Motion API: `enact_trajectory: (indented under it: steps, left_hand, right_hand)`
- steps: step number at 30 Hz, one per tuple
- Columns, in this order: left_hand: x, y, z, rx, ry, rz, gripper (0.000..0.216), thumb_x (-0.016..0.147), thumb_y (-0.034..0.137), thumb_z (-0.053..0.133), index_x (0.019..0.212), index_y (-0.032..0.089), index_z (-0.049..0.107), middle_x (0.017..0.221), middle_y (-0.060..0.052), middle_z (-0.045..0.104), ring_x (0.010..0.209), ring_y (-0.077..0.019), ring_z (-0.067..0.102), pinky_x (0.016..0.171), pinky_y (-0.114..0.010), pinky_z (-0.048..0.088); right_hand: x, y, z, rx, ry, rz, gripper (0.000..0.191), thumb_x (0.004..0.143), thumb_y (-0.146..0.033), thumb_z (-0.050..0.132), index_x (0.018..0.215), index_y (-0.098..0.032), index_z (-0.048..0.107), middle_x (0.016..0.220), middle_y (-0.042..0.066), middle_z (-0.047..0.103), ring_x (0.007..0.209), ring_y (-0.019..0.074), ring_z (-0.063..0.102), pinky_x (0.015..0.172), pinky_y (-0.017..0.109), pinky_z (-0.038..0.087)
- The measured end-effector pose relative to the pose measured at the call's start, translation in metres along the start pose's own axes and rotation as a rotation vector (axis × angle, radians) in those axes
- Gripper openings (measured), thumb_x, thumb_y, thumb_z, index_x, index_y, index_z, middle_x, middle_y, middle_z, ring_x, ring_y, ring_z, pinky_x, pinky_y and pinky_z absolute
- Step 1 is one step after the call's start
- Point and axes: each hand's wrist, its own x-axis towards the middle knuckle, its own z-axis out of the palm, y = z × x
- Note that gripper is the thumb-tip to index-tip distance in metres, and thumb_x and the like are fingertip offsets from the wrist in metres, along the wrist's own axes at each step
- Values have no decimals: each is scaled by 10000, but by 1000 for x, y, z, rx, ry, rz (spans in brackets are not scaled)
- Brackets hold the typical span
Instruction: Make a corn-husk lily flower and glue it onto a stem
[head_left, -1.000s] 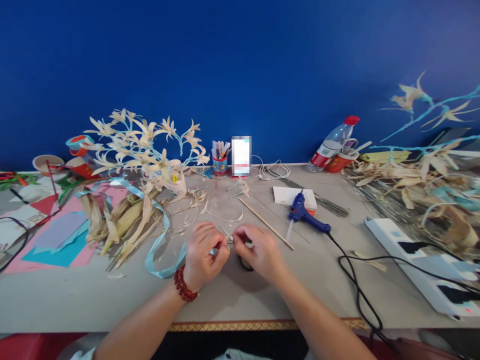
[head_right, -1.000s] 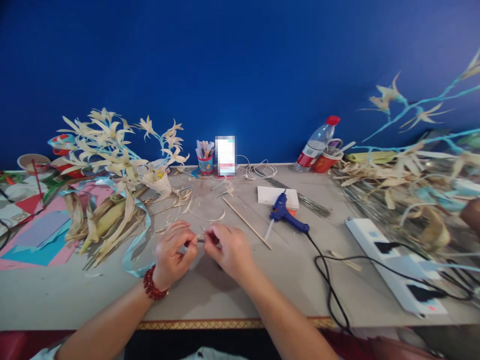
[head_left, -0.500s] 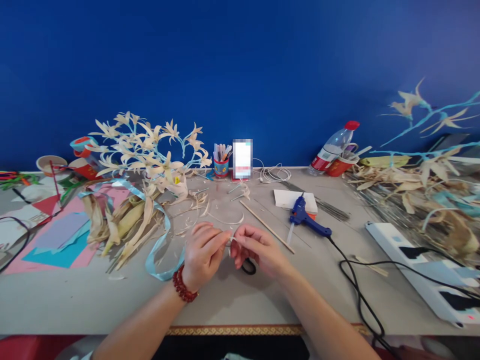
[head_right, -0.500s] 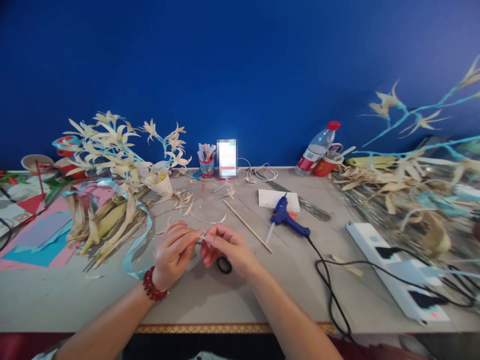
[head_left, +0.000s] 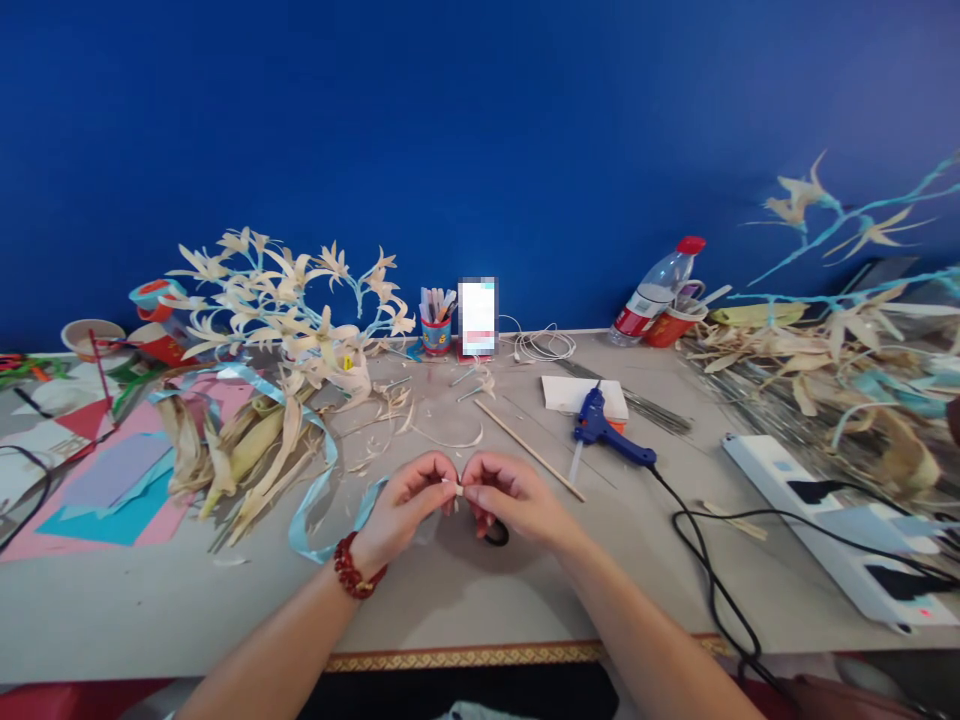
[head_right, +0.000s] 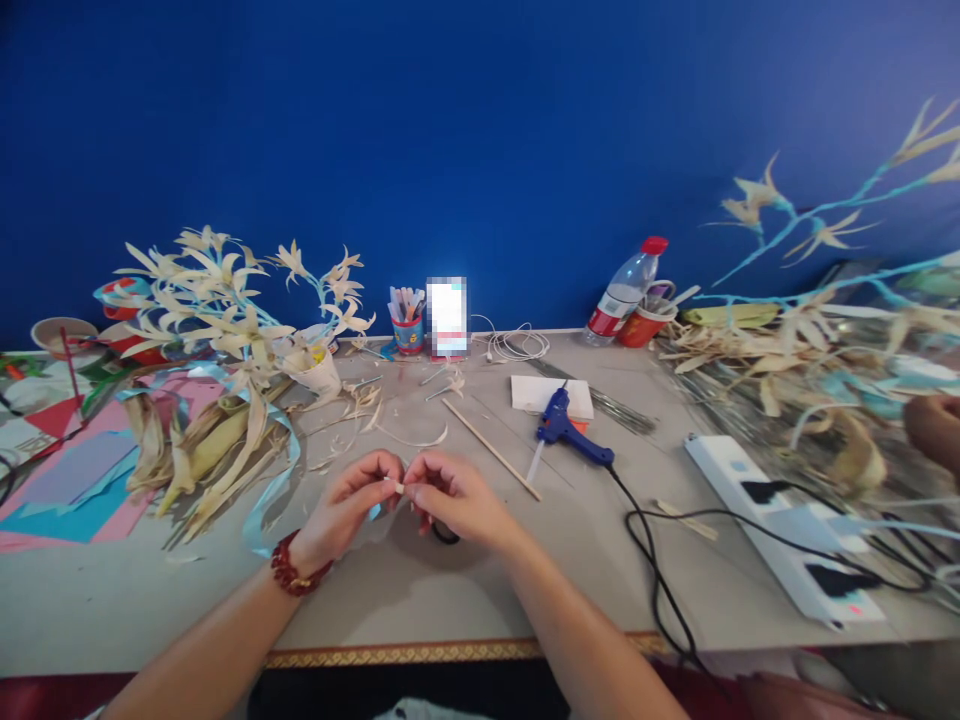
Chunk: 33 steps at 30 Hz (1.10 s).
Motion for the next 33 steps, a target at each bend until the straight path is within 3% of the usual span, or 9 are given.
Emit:
enact_trajectory:
  steps: [6,9,12,15,20,25,29,33]
  left_hand:
    - [1,0,2,-257,-70,-106,127,763,256,620,701,158,567,610,7,512,560,-116,460,577,-254,356]
    - [2,2,2,-355,-30,-50,172,764,271,587,636,175,523,535,27,447,520,-116,424,603,-279,390]
    - [3,4,3,-305,15,-12,191,791,331,578,687,172,558,598,8,486,569,-129,450,626,-285,401]
    - [1,2,3,-229,-16,-64,193,792,346,619,765,156,594,688,-17,539,625,-132,481,605,-260,373]
    - [-2,-4,6,-293,-56,-120,176,774,304,662,728,164,566,618,10,506,578,-119,457,619,-266,375]
    - [-2,-1,7,-355,-63,-50,195,798,335,629,709,179,553,574,10,503,654,-164,527,764,-361,427]
    - [-2,-2,4,-291,-49,-56,160,791,305,654,732,173,585,603,10,534,629,-140,508,689,-303,409]
    - [-2,-7,4,-205,-18,-69,155,771,279,684,720,159,601,623,10,548,572,-104,463,589,-248,355]
  right_hand:
    - [-1,-1,-1,55,-85,11,148,815,-265,601,736,-158,537,532,-63,531,419,62,519,416,152,434]
    - [0,0,-4,124,-67,-21,145,793,-259,600,713,-165,524,503,-72,517,393,73,521,394,164,432]
    - [0,-1,-4,133,-24,-23,122,770,-240,602,707,-167,527,499,-73,519,394,76,524,402,174,449]
    - [0,-2,-2,100,-25,7,114,771,-239,605,711,-165,543,503,-68,531,401,71,518,407,170,454]
    - [0,0,-2,152,-34,8,93,742,-219,611,691,-164,557,479,-63,536,377,70,491,394,174,451]
    - [2,1,-11,341,19,-63,74,707,-216,573,667,-167,534,480,-53,527,349,71,429,360,187,423]
    - [1,-1,-8,177,15,-64,88,751,-242,593,763,-156,580,642,-5,603,519,106,559,488,221,498]
    - [-1,1,0,51,-24,-28,138,750,-278,646,736,-162,572,571,-36,561,475,82,517,475,192,458]
